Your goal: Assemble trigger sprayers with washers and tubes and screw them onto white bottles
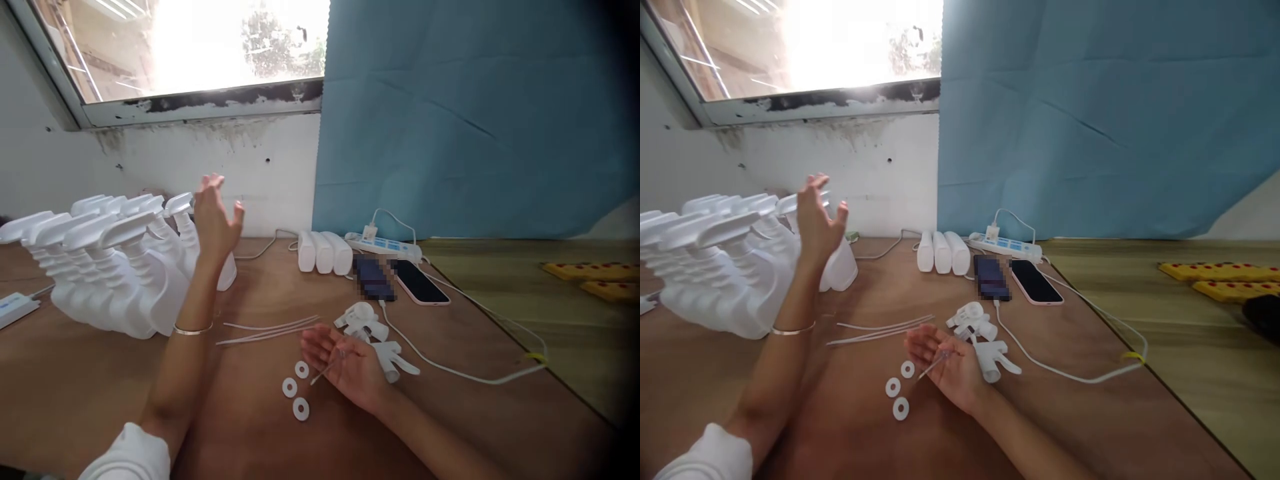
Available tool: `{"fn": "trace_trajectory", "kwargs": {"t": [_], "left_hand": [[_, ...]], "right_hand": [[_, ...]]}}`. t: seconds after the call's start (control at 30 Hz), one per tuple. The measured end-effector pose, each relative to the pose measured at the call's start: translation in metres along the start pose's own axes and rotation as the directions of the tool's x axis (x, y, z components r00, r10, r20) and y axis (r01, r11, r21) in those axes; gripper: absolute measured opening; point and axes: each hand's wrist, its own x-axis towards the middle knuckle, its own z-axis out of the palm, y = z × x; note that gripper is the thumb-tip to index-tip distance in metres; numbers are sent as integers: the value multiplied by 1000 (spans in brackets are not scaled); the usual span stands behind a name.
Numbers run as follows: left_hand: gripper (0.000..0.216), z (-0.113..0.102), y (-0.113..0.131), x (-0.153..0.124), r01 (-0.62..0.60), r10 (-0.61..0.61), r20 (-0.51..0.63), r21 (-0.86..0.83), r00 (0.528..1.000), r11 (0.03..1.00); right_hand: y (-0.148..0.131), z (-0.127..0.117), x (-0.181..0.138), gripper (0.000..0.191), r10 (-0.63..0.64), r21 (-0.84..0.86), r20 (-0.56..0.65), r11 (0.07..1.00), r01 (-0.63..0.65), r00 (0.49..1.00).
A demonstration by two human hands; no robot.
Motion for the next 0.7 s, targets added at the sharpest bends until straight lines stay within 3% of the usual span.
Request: {"fn": "trace_trajectory", "kwargs": {"t": [0.07, 0.13, 0.23, 0.33, 0.5, 0.63, 0.7], "left_hand": [[49, -13, -18, 11, 114, -107, -98, 75, 990, 991], [56, -17, -29, 15, 195, -187, -118, 66, 975, 978], [60, -11, -35, 15, 236, -235, -63, -2, 970, 972], [58, 0, -42, 12, 299, -299, -78, -13, 951, 954], [51, 9, -60, 10, 458, -458, -117, -27, 881, 888], [43, 3, -54, 12, 475, -466, -90, 170, 880, 863], [39, -5, -44, 14, 434, -431, -55, 172, 901, 884]], "right_hand": [[0, 1, 0, 31, 51, -23, -43, 998, -52, 998], [0, 3, 1, 31, 84, -32, -77, 996, -86, 993], [0, 5, 1, 34, 100, -53, -154, 993, -109, 983], [0, 5, 3, 31, 101, -109, -226, 986, -128, 969], [2, 5, 4, 21, 118, -199, -201, 967, -159, 972], [5, 6, 6, 25, 49, -272, -230, 956, -113, 972], [6, 7, 6, 27, 21, -310, -246, 945, -99, 969]]}}
